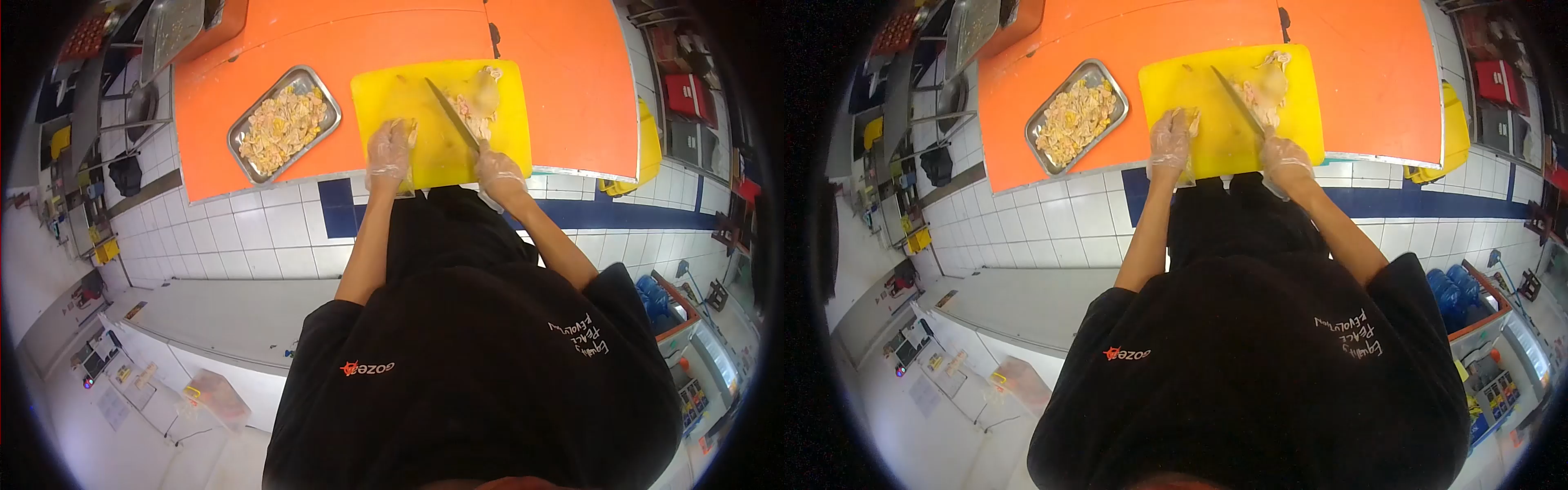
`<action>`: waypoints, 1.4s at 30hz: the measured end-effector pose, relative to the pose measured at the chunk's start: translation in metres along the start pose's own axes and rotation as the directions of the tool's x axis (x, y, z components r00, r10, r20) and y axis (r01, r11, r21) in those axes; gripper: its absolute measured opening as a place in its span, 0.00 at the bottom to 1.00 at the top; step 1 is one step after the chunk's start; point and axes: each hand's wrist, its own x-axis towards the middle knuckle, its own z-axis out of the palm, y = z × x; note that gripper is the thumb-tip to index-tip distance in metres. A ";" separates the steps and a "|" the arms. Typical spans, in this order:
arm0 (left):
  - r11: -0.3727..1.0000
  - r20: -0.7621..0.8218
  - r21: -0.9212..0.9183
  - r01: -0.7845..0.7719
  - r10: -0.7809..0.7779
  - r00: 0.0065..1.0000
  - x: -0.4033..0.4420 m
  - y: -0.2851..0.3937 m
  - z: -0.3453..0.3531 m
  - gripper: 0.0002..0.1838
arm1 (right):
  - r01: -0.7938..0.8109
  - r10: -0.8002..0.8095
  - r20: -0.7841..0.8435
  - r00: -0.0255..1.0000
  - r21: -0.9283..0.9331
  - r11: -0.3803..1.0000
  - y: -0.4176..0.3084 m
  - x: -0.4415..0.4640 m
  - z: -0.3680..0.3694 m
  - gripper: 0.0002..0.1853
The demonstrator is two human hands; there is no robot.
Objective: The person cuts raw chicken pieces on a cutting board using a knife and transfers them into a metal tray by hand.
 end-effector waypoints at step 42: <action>0.951 -0.013 0.262 -0.162 0.172 0.985 0.006 -0.043 0.073 0.11 | -0.071 0.082 0.165 0.983 -0.069 0.995 -0.003 -0.002 0.037 0.17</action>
